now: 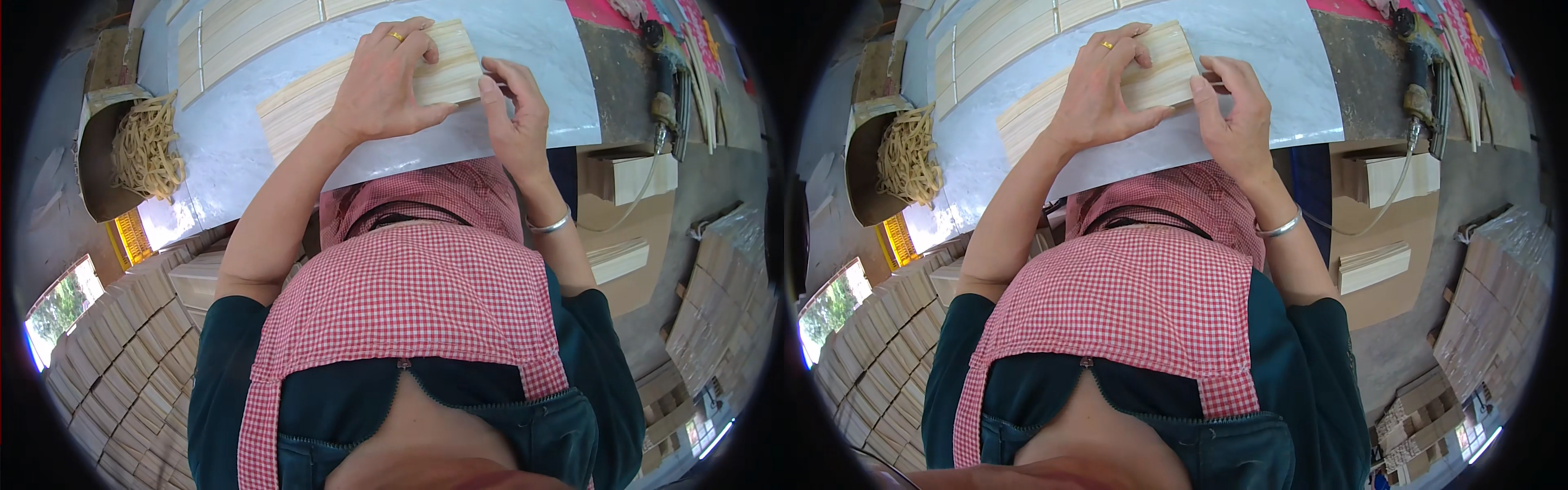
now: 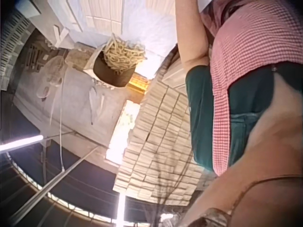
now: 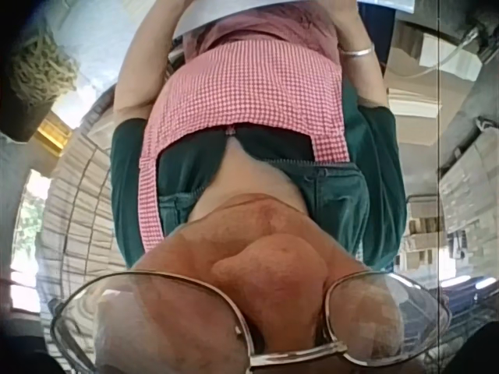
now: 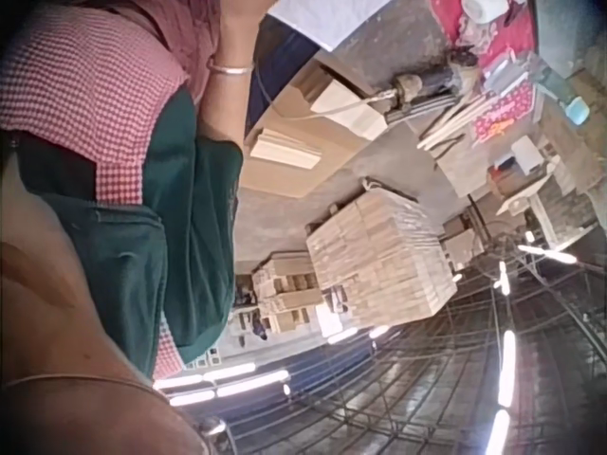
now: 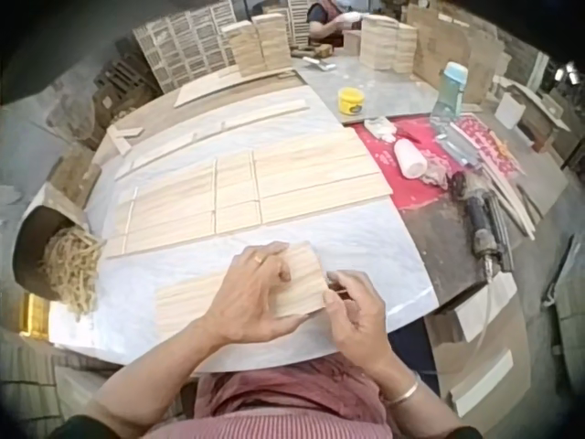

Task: Assemble wooden boxes using glue and a pneumatic nail gun on a factory floor.

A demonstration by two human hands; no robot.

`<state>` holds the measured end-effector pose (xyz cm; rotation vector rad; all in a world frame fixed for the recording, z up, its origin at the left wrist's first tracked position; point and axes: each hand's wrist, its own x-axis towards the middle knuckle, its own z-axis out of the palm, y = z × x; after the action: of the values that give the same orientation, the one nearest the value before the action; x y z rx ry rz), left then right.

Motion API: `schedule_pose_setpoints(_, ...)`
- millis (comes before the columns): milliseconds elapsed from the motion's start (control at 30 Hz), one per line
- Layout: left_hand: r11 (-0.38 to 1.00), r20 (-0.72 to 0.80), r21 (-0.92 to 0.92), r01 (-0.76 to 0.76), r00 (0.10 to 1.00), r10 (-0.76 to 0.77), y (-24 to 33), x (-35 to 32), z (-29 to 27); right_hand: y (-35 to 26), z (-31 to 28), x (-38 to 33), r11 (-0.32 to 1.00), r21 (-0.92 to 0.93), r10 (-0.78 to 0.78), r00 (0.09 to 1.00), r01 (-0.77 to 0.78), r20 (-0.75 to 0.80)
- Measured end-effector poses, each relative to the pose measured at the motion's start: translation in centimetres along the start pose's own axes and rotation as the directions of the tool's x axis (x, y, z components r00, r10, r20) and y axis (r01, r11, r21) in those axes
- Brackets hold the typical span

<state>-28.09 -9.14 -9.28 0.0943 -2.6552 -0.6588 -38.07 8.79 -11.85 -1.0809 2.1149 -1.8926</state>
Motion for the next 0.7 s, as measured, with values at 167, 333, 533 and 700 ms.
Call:
schedule_pose_setpoints(167,1.000,0.007,0.002,0.008,1.000,-0.008,0.4,0.1,-0.2,-0.7,-0.6,-1.7,0.991,-0.136,-0.012,1.000,0.015,0.029)
schedule_pose_setpoints(333,0.999,0.053,-0.009,0.037,0.998,-0.037,0.8,0.3,-0.7,-0.8,-0.5,-2.3,0.988,-0.154,0.027,0.999,-0.030,-0.025)
schedule_pose_setpoints(533,0.999,0.080,0.006,-0.035,0.996,0.035,-0.1,0.6,-0.1,-0.7,-1.1,-1.7,0.987,-0.160,0.021,1.000,-0.019,0.009)
schedule_pose_setpoints(700,0.999,0.047,0.014,-0.034,0.998,0.034,0.0,0.6,0.3,-0.7,-1.4,-1.5,0.965,-0.250,-0.076,0.997,0.082,0.033)
